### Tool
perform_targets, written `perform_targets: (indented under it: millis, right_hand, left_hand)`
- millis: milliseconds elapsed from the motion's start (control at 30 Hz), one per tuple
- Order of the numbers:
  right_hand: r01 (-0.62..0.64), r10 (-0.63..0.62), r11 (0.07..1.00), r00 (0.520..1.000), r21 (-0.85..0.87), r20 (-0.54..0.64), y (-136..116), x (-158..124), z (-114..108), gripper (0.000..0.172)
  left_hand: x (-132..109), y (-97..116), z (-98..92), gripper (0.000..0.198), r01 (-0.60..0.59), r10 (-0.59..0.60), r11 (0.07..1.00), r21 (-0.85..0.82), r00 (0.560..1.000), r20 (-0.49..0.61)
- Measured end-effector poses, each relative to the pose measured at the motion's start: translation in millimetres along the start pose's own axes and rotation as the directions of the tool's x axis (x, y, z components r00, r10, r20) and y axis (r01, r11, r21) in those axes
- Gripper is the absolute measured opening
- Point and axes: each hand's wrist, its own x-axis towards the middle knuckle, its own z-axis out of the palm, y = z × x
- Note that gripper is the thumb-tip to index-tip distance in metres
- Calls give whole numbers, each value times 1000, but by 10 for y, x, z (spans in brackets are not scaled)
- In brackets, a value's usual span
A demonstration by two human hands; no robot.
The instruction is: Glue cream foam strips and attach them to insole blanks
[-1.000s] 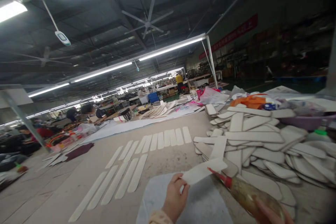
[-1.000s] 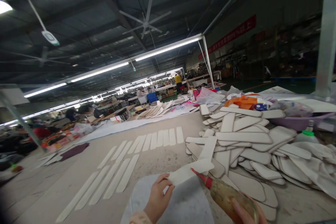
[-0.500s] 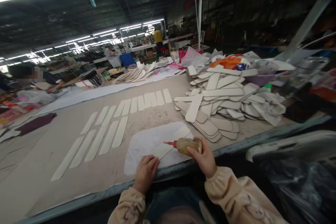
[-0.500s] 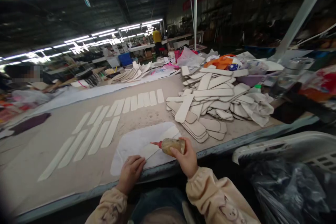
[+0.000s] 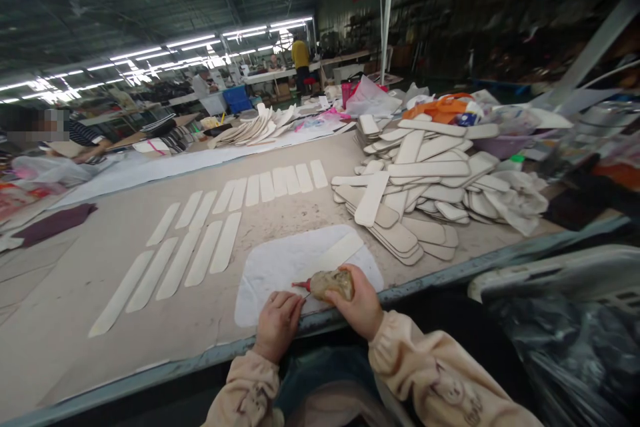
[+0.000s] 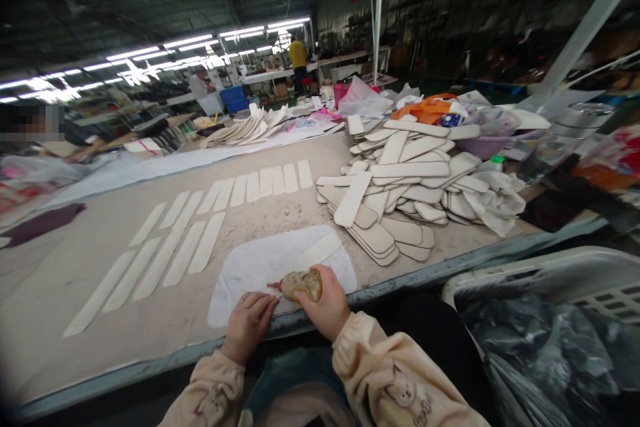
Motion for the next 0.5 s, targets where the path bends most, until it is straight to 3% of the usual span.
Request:
perform_targets:
  millis: [167,500]
  right_hand:
    - [-27,24,998,997,-51,-73,109,53,-109,45]
    - [-140,62,970,932,-197,-357,414,376,-679,45]
  left_hand:
    - [11,-10,6,13,14,-14,1000,-18,1000,19]
    - [-6,-67,66,11,-54,54,999,-2,997,-48]
